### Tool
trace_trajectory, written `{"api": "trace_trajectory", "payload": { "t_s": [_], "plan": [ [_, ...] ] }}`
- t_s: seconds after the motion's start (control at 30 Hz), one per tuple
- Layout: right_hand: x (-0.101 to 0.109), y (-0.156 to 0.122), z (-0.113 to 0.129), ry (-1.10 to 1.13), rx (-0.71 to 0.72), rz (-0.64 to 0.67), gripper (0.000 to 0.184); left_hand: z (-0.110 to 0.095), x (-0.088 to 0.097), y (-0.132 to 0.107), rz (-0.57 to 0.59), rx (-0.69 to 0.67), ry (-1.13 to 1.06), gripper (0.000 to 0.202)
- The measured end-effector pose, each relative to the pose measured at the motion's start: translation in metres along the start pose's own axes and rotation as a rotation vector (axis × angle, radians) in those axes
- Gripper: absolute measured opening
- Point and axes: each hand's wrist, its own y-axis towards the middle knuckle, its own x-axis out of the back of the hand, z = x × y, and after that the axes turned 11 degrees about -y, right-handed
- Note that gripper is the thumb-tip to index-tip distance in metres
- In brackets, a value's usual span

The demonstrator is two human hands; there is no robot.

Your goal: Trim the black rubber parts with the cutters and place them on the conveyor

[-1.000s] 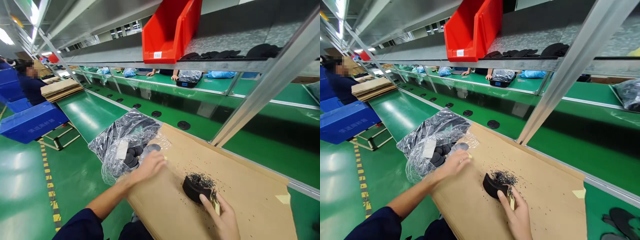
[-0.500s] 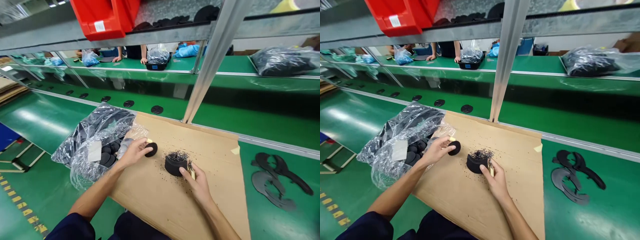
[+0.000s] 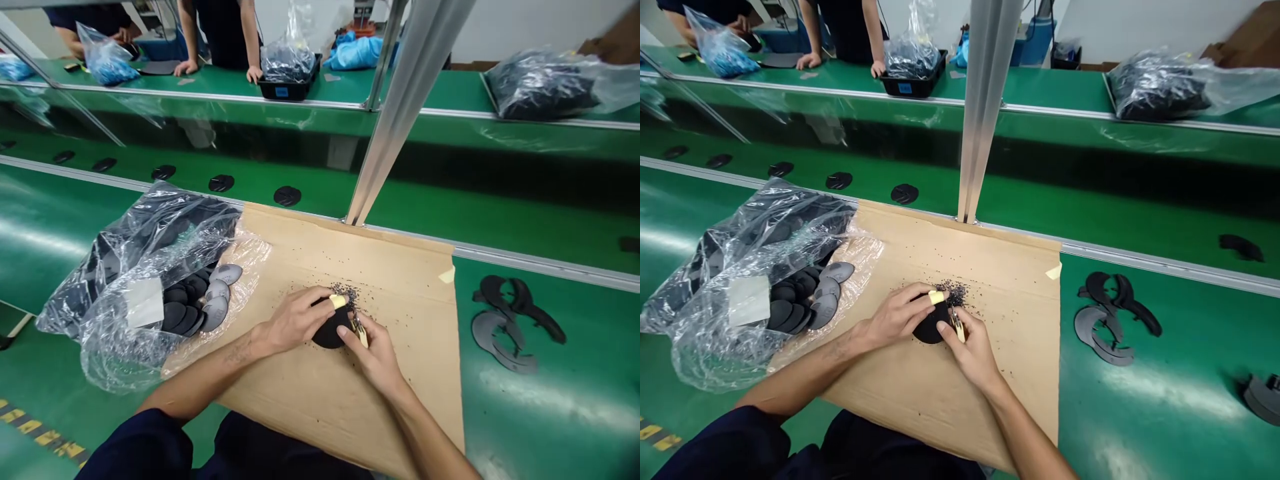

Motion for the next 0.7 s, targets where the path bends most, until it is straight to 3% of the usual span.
{"api": "trace_trajectory", "payload": {
  "t_s": [0.17, 0.3, 0.47, 0.7],
  "plan": [
    [-0.0002, -0.0020, 0.0006, -0.007, 0.000, 0.023, 0.035, 0.0000, -0.0022, -0.0040, -0.004, 0.004, 0.011, 0.026],
    [-0.0002, -0.0029, 0.0053, -0.034, 0.031, 0.017, 0.033, -0.0015, -0.0021, -0.0053, -0.034, 0.111, -0.165, 0.032],
    [0.0005, -0.0037, 0.0084, -0.081, 0.063, 0.003, 0.030, -0.0011, -0.0004, -0.0082, 0.079, 0.300, -0.422, 0.035],
    [0.0005, -0.0047, 0.0073, -0.104, 0.078, 0.003, 0.030, -0.0020, 0.0017, -0.0076, 0.103, 0.350, -0.522, 0.026]
  ]
}}
